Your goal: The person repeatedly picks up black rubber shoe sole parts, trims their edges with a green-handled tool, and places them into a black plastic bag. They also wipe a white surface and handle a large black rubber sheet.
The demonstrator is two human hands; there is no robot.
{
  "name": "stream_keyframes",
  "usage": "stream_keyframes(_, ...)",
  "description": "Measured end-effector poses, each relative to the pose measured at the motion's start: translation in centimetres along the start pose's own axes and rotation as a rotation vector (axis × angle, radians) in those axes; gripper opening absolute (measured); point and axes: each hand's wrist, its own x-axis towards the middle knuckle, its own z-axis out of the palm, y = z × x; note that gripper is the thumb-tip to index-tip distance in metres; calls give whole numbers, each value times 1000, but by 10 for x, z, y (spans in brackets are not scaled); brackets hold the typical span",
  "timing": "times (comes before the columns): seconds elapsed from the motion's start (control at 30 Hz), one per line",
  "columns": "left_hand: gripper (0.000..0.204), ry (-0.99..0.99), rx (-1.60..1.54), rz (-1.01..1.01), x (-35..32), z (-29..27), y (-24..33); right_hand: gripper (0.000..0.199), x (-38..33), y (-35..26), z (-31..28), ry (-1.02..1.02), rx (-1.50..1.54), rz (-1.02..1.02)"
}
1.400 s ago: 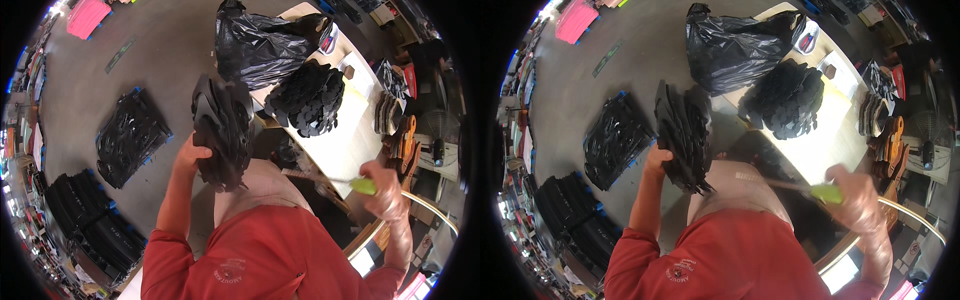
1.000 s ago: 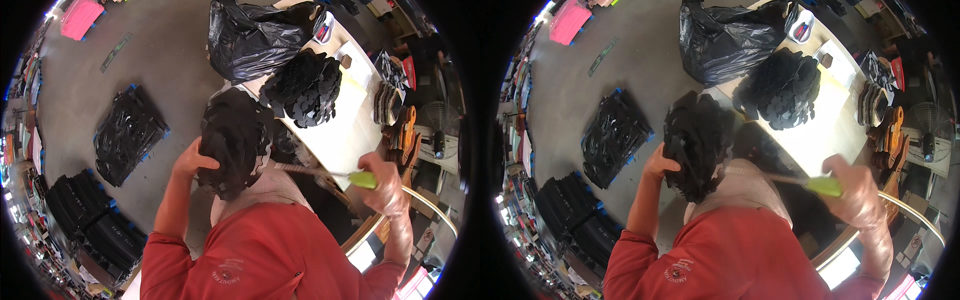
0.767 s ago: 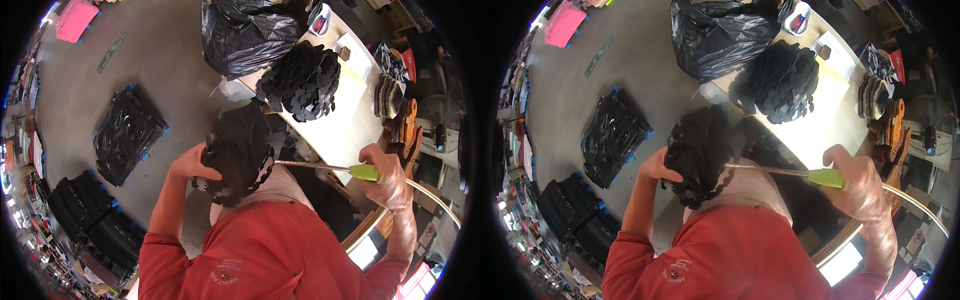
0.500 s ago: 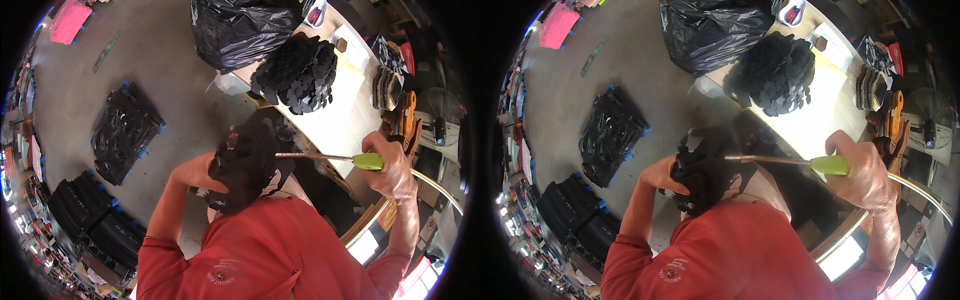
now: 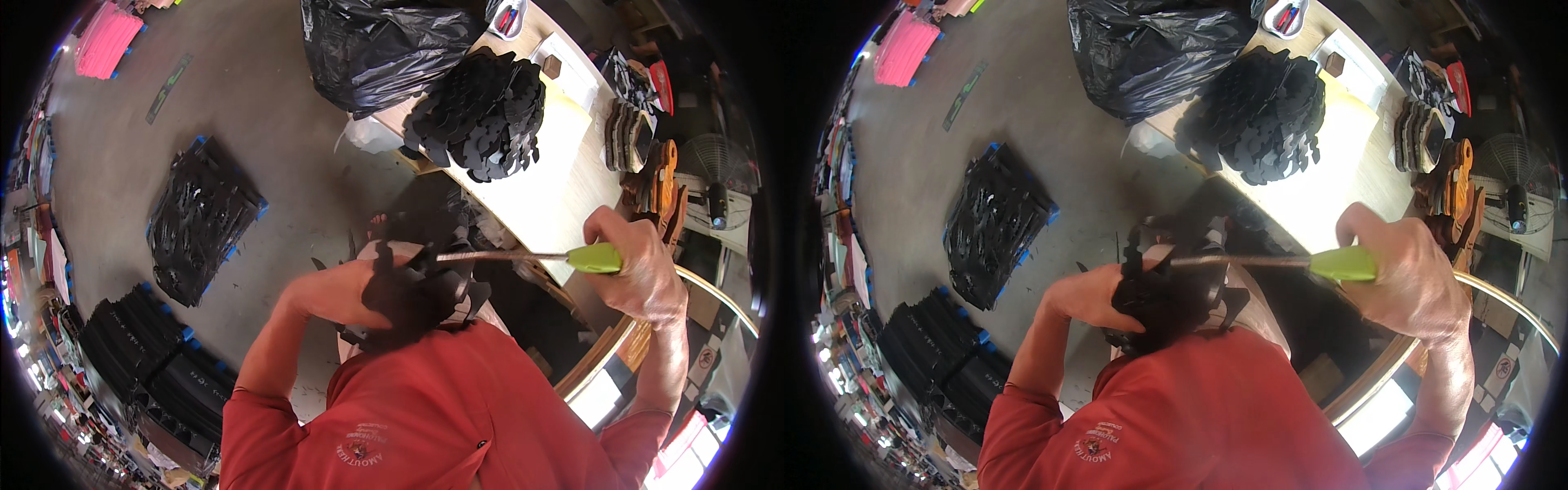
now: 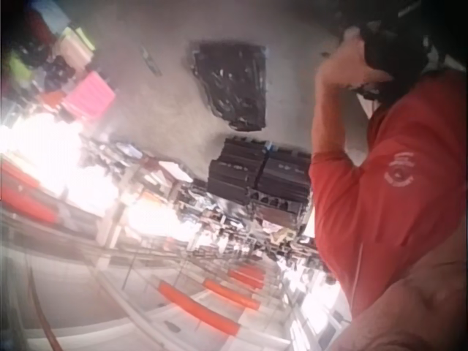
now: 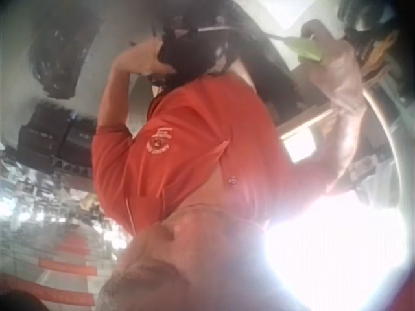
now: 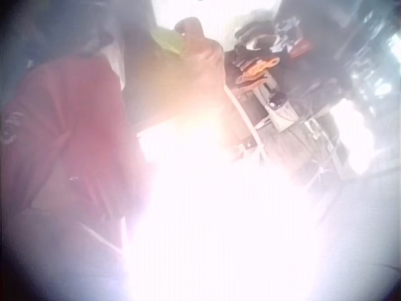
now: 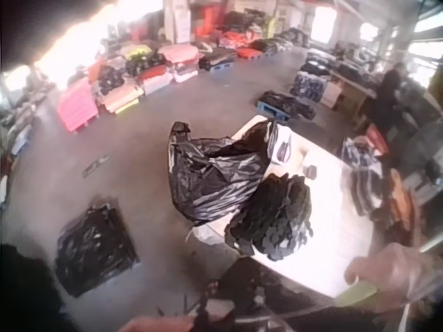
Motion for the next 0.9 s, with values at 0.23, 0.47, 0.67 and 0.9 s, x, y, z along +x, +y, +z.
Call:
stream_keyframes(0.23,72,-36,-52,-75,6,6,20,30,17,-12,-3,-82,-60,-74)
stream_keyframes(0.47,75,45,-93,-79,-5,7,-14,30,8,-4,13,-147,-55,-36)
stream_keyframes(0.67,75,457,-983,-151,-35,9,-72,27,-12,0,33,20,155,131)
stream_keyframes(0.9,71,681,-1268,388,-31,1,-104,28,-35,-5,72,104,244,240)
